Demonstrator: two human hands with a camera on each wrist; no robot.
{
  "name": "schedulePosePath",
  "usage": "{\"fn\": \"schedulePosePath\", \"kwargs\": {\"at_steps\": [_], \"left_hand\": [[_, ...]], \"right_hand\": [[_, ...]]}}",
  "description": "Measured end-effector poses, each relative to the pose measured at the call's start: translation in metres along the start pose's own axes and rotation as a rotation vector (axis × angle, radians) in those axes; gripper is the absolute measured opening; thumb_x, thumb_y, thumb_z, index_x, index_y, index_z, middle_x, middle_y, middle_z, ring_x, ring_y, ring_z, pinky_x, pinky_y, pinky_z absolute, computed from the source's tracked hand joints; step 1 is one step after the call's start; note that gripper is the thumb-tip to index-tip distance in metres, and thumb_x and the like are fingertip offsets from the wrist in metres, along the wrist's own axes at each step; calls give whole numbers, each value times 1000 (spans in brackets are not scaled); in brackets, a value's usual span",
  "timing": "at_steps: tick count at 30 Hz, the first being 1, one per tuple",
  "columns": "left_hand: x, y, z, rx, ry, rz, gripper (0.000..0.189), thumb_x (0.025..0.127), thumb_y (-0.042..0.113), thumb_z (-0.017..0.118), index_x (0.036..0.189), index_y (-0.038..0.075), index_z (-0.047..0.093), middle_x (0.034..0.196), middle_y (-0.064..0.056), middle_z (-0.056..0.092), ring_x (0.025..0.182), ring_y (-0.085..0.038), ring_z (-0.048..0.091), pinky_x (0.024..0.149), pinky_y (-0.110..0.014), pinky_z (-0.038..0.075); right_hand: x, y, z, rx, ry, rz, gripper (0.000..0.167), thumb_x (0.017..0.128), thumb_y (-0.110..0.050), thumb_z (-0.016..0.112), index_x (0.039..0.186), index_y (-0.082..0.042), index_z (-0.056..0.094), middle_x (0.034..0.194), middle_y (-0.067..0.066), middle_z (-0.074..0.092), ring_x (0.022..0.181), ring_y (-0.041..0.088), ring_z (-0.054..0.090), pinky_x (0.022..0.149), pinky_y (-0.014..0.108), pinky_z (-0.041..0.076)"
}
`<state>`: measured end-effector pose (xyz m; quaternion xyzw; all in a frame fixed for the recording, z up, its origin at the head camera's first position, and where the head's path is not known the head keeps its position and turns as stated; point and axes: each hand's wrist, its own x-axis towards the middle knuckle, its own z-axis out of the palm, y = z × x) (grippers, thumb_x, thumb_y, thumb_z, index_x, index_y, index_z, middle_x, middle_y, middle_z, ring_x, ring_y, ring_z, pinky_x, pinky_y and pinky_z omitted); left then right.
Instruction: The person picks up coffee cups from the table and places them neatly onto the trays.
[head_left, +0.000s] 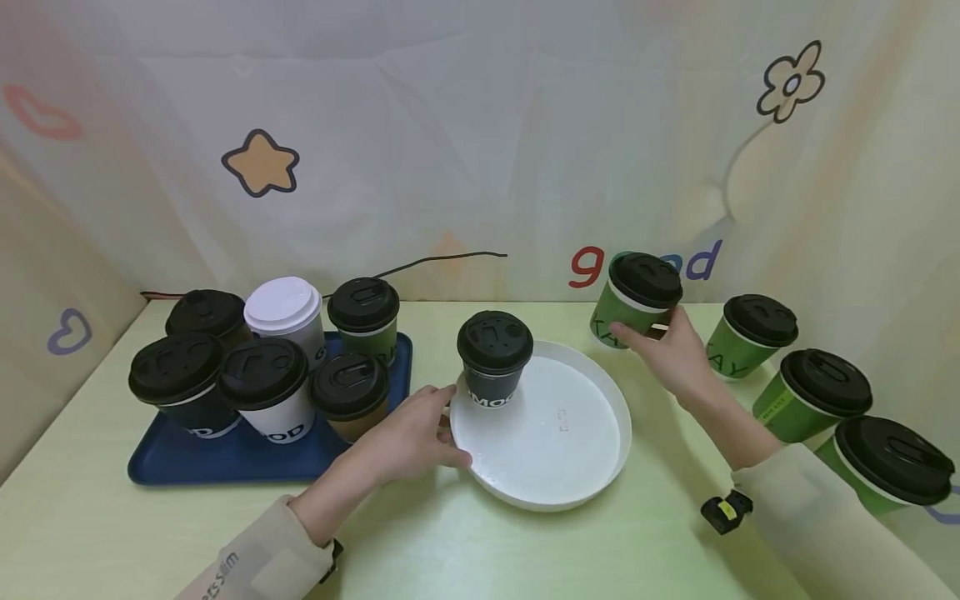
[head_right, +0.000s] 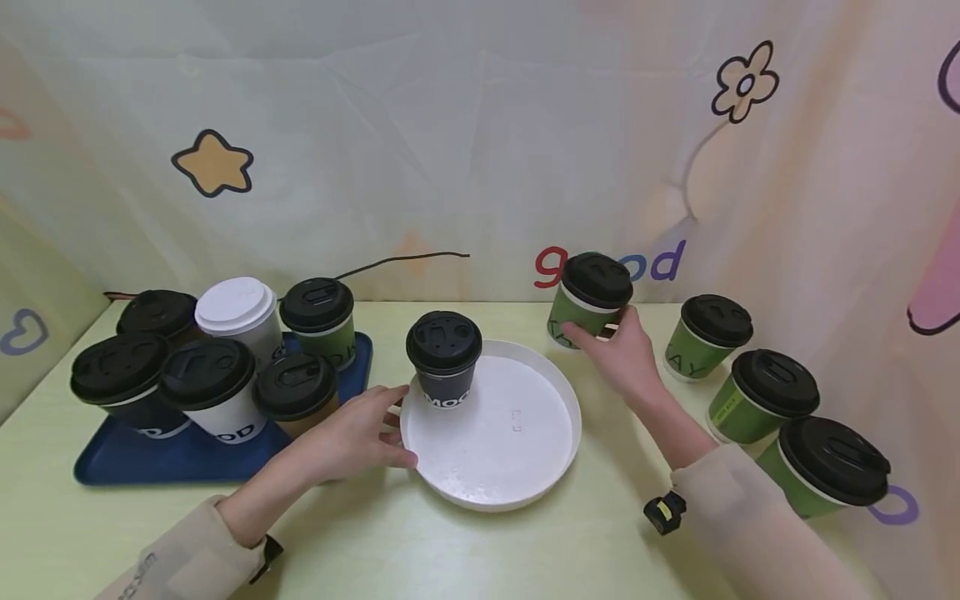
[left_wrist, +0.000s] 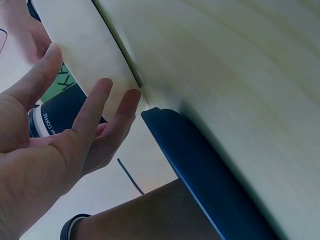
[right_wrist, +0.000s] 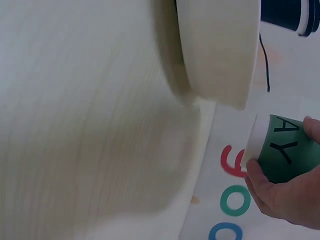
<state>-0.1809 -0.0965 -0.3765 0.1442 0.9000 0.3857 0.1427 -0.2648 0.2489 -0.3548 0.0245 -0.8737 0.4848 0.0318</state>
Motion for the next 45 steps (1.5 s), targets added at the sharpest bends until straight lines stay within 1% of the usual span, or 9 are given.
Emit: {"fn": "schedulePosePath", "kwargs": {"at_steps": [3,7,12,18,24,28,35,41,45], "left_hand": [[0,-1,0,-3,0,4,88,79,14,91,150,-7,43,117,-13,55,106,-23,58,85,-34,52],[0,-2,1,-11,-2,4,88,79,14,92,149,-7,44,120,-14,57,108,-24,59,88,-35,52],[0,-2,1,-12,-2,-3,91,79,14,92,151,-8,41,123,-15,57,109,-24,59,89,-36,53],[0,-3,1,-22,1,-5,90,79,12,92,151,-7,42,124,-15,57,110,-25,60,89,-36,53],[1,-2,1,-37,0,-1,89,78,12,92,150,-7,42,124,-16,58,110,-25,61,89,-36,54],[1,-2,1,-42,-1,-5,89,78,12,92,150,-8,42,123,-16,58,111,-25,61,89,-36,53],[0,0,0,-29,-2,-8,90,79,13,92,150,-9,41,119,-14,57,108,-24,59,87,-35,52],[0,1,-1,-31,-4,1,87,79,12,91,149,-8,43,115,-13,57,108,-24,59,86,-36,51],[1,2,-1,-32,-5,2,88,79,11,91,150,-7,42,119,-15,57,109,-25,62,88,-36,52]], "right_hand": [[-6,-6,6,17,-29,-52,86,96,-36,74,157,-2,25,151,25,39,136,43,44,105,57,43],[-12,-10,13,24,-58,-114,80,96,-30,75,157,-7,29,151,21,42,134,41,45,104,58,44],[-20,-16,21,8,-117,-147,77,94,-27,78,154,-8,33,149,16,45,133,38,46,103,57,45],[-28,-23,33,-28,-188,-151,78,91,-26,82,151,-8,35,145,18,48,133,38,49,103,55,48],[-33,-19,45,-67,-225,-123,79,91,-26,82,150,-5,34,141,22,50,127,43,56,102,56,48],[-34,-17,50,-81,-245,-112,80,90,-24,82,150,-3,33,142,24,50,129,44,55,104,56,46],[-33,-14,56,-111,-233,-111,82,89,-18,83,151,-4,32,143,24,51,135,43,50,109,58,40],[-30,-15,59,-113,-233,-122,81,89,-18,83,150,-3,32,142,25,52,134,43,50,109,59,40],[-28,-15,62,-99,-239,-134,81,89,-17,82,150,-4,31,143,24,51,134,43,50,109,58,41]]}}
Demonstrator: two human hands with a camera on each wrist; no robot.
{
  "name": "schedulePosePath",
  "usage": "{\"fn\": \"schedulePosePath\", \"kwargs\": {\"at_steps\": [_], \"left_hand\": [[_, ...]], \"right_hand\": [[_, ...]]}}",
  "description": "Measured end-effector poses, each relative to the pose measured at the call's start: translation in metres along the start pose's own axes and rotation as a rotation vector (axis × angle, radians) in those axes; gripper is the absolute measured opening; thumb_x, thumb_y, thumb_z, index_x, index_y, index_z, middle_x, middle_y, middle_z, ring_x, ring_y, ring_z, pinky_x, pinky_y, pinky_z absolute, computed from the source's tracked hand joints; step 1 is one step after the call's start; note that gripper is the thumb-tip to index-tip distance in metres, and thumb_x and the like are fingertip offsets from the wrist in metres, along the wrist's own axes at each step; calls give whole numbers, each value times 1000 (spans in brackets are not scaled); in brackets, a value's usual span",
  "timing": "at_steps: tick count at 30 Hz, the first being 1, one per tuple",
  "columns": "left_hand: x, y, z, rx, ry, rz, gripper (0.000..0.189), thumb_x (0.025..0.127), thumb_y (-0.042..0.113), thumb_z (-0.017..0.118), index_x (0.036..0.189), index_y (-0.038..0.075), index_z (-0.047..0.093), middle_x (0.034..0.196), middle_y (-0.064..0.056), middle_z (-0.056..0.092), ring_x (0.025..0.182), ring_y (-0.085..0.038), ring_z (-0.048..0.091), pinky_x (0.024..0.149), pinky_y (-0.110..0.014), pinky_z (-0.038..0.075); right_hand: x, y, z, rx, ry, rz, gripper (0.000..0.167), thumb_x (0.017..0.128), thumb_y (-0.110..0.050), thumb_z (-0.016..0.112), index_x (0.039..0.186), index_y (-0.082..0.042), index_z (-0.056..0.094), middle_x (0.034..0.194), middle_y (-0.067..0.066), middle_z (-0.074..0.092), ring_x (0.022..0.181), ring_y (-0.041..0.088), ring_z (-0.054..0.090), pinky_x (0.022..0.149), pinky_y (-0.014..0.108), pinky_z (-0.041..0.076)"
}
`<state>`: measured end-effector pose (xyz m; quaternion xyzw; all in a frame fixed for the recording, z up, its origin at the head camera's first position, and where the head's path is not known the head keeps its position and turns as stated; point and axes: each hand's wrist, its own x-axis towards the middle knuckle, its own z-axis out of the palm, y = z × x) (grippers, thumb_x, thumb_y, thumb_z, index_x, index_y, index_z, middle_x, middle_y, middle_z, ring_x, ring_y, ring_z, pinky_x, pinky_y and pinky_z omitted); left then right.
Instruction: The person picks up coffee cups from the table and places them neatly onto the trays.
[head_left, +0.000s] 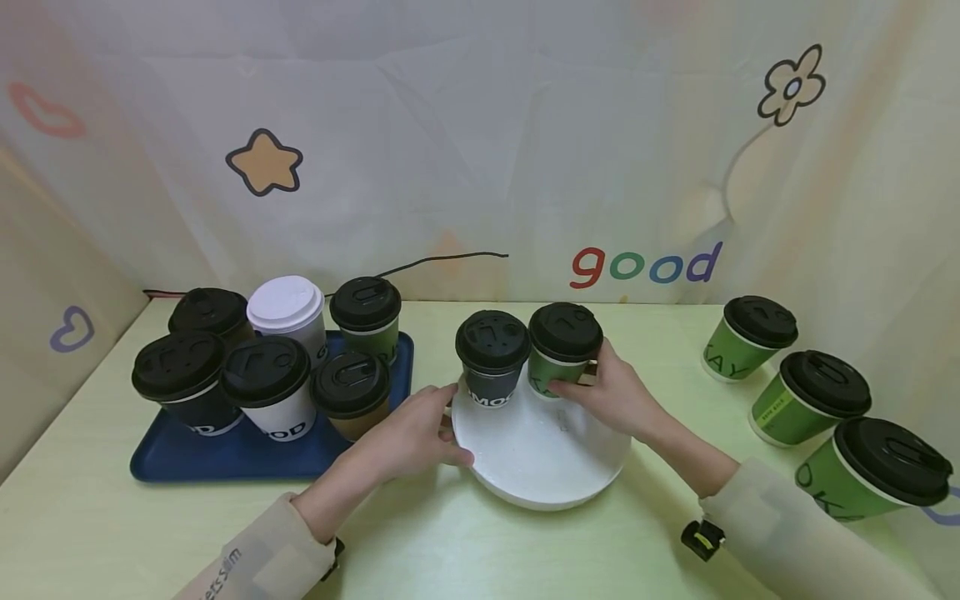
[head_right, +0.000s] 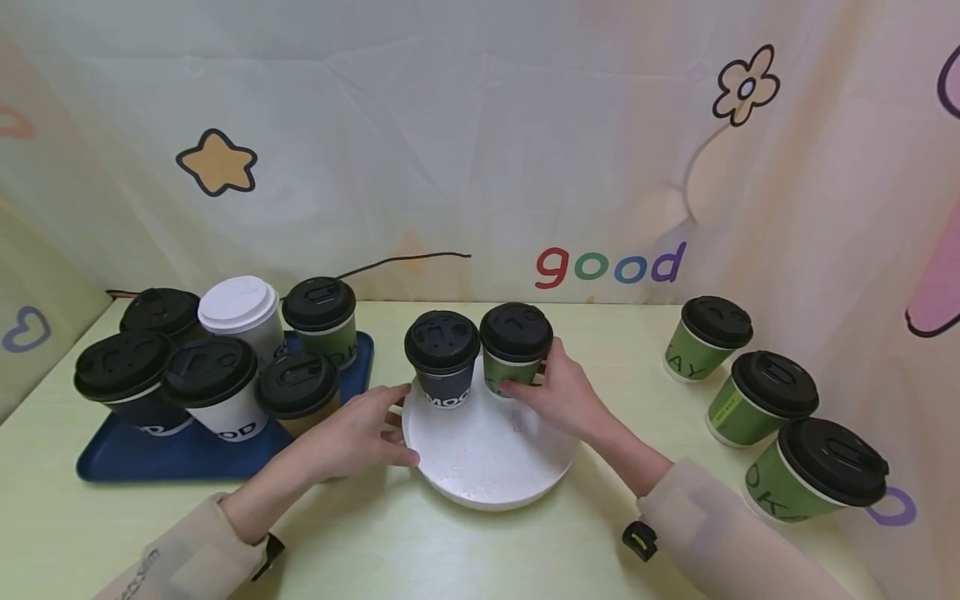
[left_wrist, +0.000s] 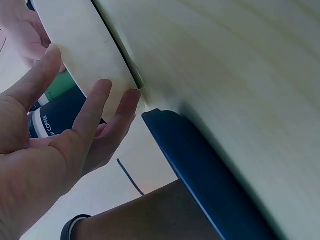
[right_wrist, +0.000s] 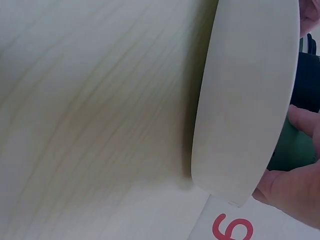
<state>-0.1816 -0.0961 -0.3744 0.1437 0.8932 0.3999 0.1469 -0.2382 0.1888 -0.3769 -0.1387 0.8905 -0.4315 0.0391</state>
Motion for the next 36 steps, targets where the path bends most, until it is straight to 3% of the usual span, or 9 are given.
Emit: {"fn": "schedulePosePath", "kwargs": {"at_steps": [18,28,32,36], "left_hand": [[-1,-1,0,-23,9,13,92,78,11,92,150,-9,40,116,-14,58,102,-22,64,82,-35,53],[-1,-1,0,-8,17,-1,94,78,13,92,152,-10,38,121,-17,59,106,-24,64,87,-35,54],[-2,-1,1,-5,27,5,90,77,13,93,148,-10,43,114,-15,60,100,-23,63,81,-35,53],[-3,-1,2,-3,39,10,81,75,14,95,139,-9,50,95,-12,56,86,-23,55,68,-34,46]], "right_hand": [[8,-3,2,-20,-8,-31,75,92,-12,79,150,-5,31,147,26,48,132,44,52,106,56,44],[16,-1,1,-80,38,-138,65,86,-6,83,142,-4,49,135,21,59,121,38,59,97,54,52],[14,-1,-1,-95,35,-117,63,87,-12,84,140,-3,51,132,21,61,119,38,59,97,55,51],[8,0,-7,-63,33,9,71,87,-20,85,142,2,47,130,22,57,119,38,57,98,53,49]]}}
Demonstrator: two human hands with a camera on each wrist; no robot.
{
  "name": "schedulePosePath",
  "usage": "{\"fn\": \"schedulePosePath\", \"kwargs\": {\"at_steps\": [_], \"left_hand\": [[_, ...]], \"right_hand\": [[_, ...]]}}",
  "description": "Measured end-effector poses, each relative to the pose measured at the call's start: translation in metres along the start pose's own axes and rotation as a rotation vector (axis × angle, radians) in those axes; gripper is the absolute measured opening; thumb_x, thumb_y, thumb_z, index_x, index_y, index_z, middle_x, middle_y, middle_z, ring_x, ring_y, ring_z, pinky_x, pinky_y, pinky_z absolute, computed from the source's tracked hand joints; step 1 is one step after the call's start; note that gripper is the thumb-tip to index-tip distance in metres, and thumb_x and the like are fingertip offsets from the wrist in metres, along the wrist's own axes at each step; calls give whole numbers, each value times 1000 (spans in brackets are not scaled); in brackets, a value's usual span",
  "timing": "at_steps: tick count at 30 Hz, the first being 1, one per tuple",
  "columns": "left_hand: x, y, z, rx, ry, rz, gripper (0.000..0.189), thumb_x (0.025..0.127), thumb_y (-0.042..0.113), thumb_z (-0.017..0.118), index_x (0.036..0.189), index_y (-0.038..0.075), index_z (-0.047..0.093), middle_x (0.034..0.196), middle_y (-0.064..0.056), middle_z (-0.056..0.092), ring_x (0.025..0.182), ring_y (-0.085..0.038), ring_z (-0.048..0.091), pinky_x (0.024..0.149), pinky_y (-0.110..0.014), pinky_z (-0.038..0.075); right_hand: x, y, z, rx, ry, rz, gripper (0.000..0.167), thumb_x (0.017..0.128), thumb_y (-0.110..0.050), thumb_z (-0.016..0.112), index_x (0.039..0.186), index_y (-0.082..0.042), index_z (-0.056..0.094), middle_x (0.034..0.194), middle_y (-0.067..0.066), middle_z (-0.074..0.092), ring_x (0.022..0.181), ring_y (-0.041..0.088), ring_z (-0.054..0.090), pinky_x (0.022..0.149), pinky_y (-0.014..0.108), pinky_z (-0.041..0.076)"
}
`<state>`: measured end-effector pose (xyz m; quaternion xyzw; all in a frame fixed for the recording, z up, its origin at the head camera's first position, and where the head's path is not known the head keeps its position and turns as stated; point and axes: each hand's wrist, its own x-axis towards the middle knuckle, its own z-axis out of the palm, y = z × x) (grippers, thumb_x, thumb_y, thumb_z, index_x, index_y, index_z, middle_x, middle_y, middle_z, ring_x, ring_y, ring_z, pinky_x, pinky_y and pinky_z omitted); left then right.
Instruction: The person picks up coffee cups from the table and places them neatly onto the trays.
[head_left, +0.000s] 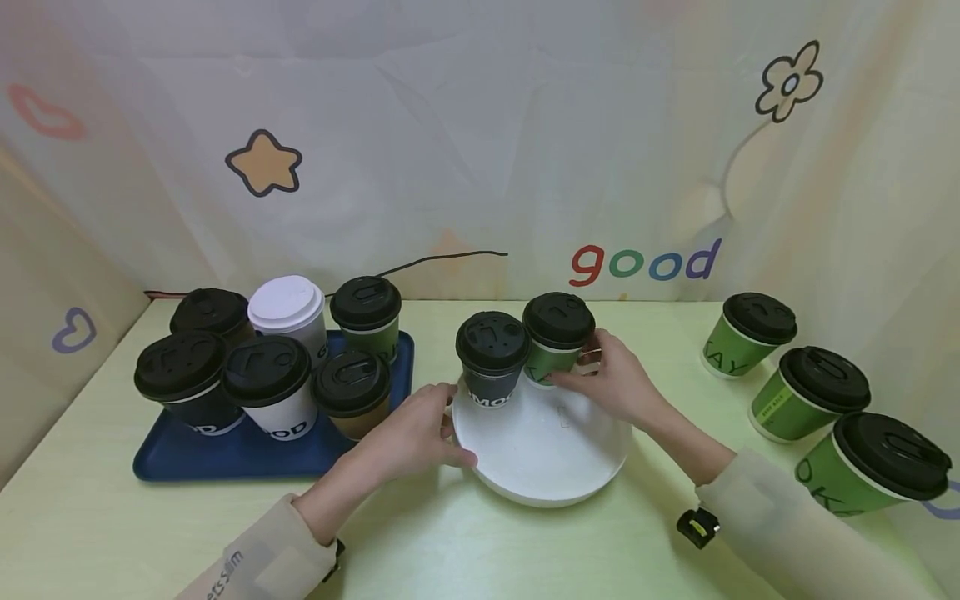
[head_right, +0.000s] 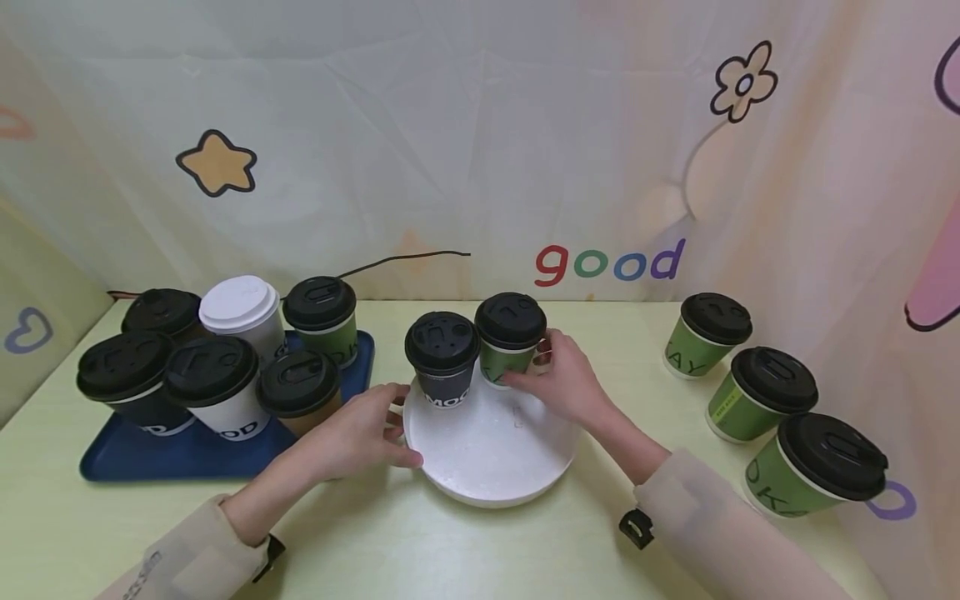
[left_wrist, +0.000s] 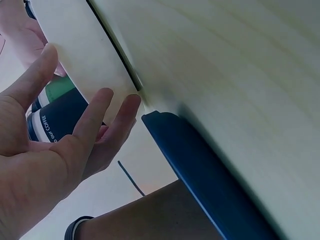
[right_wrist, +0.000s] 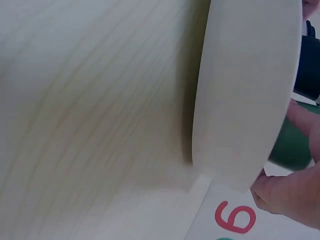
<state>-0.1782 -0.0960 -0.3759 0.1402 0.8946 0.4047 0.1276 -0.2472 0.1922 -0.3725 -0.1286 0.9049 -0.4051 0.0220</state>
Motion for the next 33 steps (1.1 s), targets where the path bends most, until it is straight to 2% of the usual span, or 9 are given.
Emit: {"fn": "schedulePosePath", "kwargs": {"at_steps": [3,6,12,16,20,23,26,29,33], "left_hand": [[-1,0,1,1,6,-1,78,73,16,96,133,-9,52,90,-11,54,83,-23,51,65,-33,42],[-2,1,3,-7,3,-9,76,73,16,96,130,-9,52,89,-11,54,81,-22,51,63,-33,42],[-3,1,2,-8,-15,-38,78,76,15,93,134,-11,48,84,-10,55,76,-20,52,60,-31,42],[-6,2,1,0,-20,-48,74,85,16,87,139,-12,46,81,-7,56,69,-18,51,57,-30,41],[-6,1,2,-11,-12,-35,62,94,14,77,139,-13,45,74,-4,55,61,-15,48,54,-28,39],[-5,0,2,-13,-3,-30,57,95,10,75,138,-12,46,73,-4,55,62,-15,48,55,-28,40],[-5,-1,3,-23,9,-47,59,91,10,80,136,-11,48,76,-5,55,67,-17,51,57,-29,42],[-5,-2,3,-33,26,-68,62,86,14,85,131,-9,50,80,-6,56,73,-19,54,60,-31,44],[-5,-3,4,-33,36,-90,62,82,20,90,124,-4,52,84,-7,56,76,-19,54,64,-32,44]], "right_hand": [[-6,4,-9,42,8,84,80,89,-24,83,148,4,39,134,24,51,123,38,55,100,51,48],[-12,12,-18,78,49,94,74,95,-22,76,151,2,36,138,24,49,125,36,54,99,44,49],[-23,30,-30,182,287,165,45,104,-20,60,137,6,45,126,18,52,112,23,52,82,15,50],[-27,42,-35,243,444,295,49,104,-26,59,135,7,39,121,10,45,108,18,45,85,22,44],[-28,55,-42,305,550,424,62,102,-29,61,140,4,24,124,8,32,117,22,36,97,32,36],[-27,62,-49,384,569,498,77,100,-34,63,145,0,11,141,15,22,135,28,25,111,35,28],[-27,67,-56,449,549,560,90,99,-39,63,151,-2,-1,159,20,2,148,28,8,121,36,15],[-28,72,-61,452,539,600,101,98,-43,63,154,-1,-9,163,21,-10,152,30,-4,123,38,7],[-28,81,-63,419,541,627,111,96,-48,63,154,1,-18,164,21,-14,152,31,-8,123,38,5]]}}
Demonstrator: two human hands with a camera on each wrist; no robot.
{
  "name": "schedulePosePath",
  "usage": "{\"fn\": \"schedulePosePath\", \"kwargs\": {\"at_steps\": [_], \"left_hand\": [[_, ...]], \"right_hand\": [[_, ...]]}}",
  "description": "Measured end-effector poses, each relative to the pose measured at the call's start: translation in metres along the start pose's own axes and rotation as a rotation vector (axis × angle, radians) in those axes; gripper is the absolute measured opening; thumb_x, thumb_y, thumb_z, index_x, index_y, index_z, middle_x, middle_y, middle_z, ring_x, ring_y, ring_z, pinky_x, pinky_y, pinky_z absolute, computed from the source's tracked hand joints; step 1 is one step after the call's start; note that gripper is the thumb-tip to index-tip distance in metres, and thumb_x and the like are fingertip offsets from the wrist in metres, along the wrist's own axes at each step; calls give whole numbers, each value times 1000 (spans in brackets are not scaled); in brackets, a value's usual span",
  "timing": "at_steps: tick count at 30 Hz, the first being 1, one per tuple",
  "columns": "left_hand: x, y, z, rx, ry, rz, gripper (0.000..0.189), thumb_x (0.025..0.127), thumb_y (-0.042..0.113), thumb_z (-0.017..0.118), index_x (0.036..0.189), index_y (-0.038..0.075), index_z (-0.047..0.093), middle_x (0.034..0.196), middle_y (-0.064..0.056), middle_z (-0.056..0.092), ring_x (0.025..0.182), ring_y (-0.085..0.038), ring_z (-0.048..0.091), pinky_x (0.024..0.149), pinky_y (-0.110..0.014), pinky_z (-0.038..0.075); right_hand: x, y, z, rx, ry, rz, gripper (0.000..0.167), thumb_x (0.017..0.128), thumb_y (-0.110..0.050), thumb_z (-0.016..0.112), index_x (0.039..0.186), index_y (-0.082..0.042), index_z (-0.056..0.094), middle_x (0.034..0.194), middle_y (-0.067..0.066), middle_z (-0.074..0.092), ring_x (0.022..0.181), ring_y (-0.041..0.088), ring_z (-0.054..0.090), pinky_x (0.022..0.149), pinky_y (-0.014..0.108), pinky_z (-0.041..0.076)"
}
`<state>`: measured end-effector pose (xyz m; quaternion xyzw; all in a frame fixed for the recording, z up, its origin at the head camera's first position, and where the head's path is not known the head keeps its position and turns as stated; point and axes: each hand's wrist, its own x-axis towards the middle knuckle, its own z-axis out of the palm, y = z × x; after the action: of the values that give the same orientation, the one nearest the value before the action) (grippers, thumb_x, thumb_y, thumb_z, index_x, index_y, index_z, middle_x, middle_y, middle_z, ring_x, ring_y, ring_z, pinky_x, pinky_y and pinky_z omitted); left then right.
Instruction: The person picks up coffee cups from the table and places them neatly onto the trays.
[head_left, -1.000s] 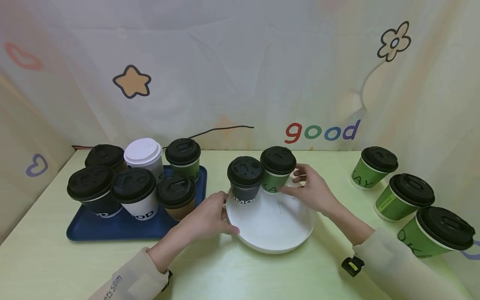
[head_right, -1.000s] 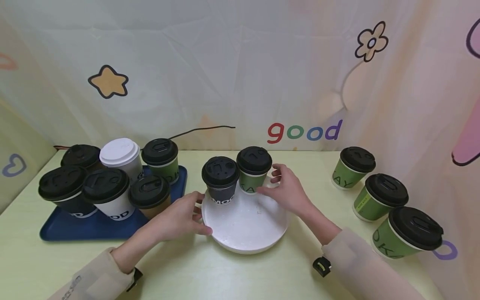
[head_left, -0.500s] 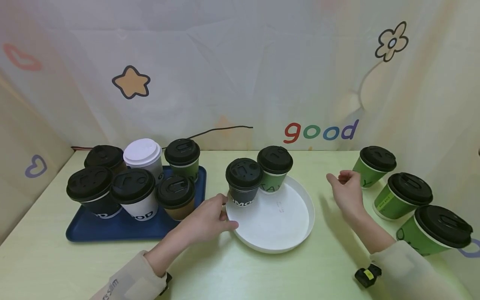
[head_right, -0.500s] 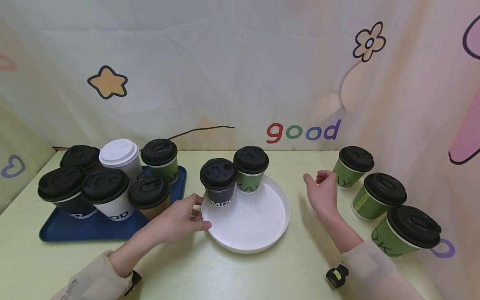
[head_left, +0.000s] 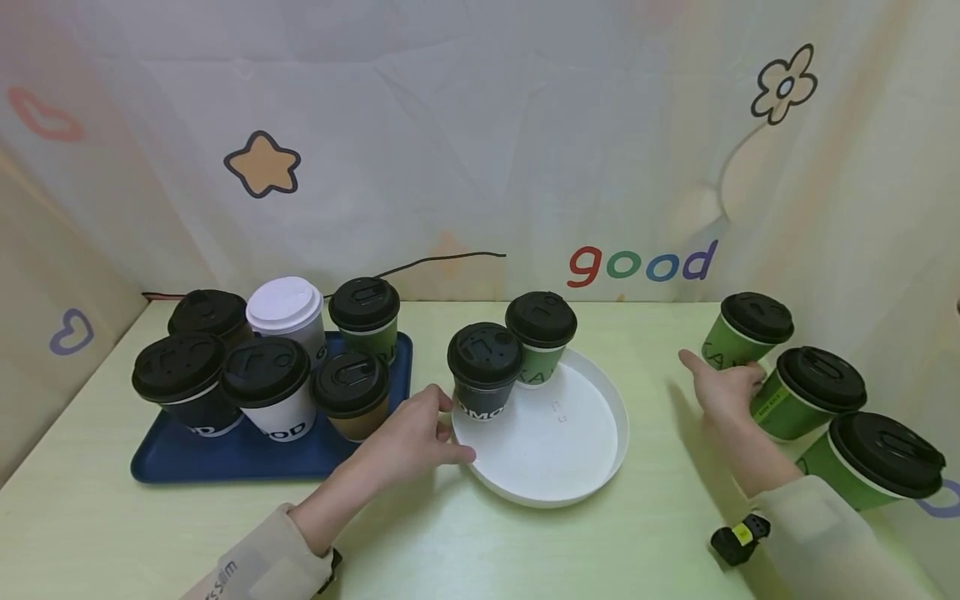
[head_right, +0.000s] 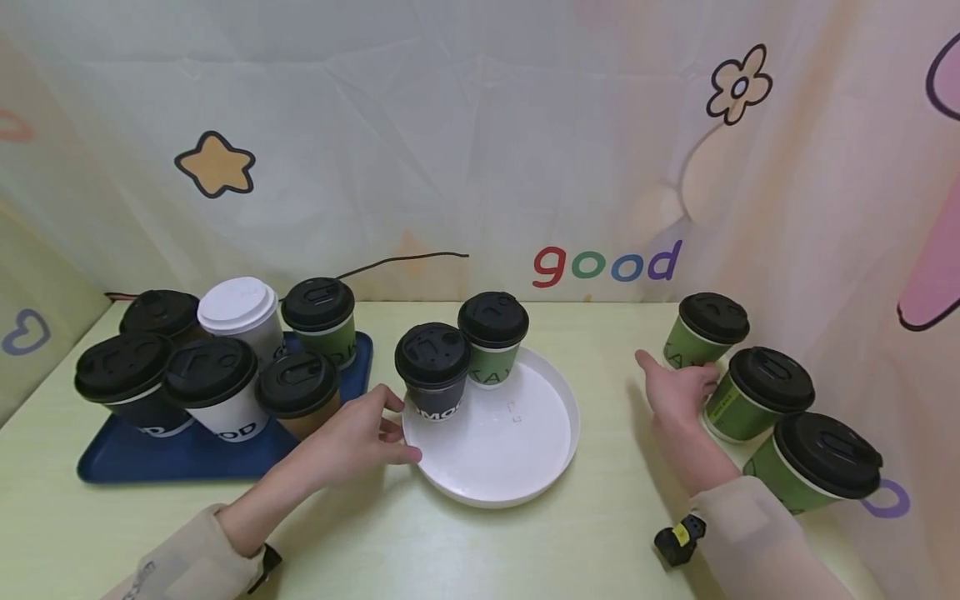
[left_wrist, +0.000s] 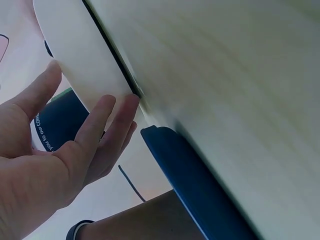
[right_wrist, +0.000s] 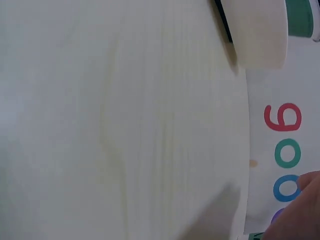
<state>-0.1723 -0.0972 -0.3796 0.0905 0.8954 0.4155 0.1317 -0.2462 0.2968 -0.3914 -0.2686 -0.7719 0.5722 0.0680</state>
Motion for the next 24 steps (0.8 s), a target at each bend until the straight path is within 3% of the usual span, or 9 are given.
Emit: {"fn": "schedulePosePath", "kwargs": {"at_steps": [4,8,15,21,24], "left_hand": [[-1,0,0,13,-3,-3,61,82,21,90,123,-4,52,85,-7,56,75,-20,53,64,-32,44],[-1,2,-2,25,-10,13,56,84,17,87,123,-6,54,80,-6,55,79,-20,55,65,-32,45],[0,2,-5,41,-15,27,45,89,12,82,122,-7,57,80,-5,58,87,-22,58,74,-35,50],[2,0,-6,30,11,36,33,89,9,82,113,-3,63,103,-9,70,95,-20,68,81,-37,57],[3,0,-7,38,22,43,31,88,9,82,110,-2,64,103,-9,70,94,-19,68,80,-37,57]], "right_hand": [[7,3,-2,-19,21,13,115,95,-51,63,154,1,-21,165,21,-13,153,31,-7,123,39,6],[15,3,-4,-32,33,27,119,96,-51,62,153,-2,-31,165,18,-23,153,28,-14,123,38,3],[33,-4,-3,48,75,81,123,96,-46,65,151,-11,-39,165,7,-32,152,16,-19,121,29,-2],[48,-6,-4,143,137,83,116,96,-38,67,156,-17,-30,170,4,-16,153,11,-8,119,22,2],[52,-5,-6,156,151,63,109,97,-36,66,158,-18,-22,170,6,-6,154,12,-1,119,23,6]]}}
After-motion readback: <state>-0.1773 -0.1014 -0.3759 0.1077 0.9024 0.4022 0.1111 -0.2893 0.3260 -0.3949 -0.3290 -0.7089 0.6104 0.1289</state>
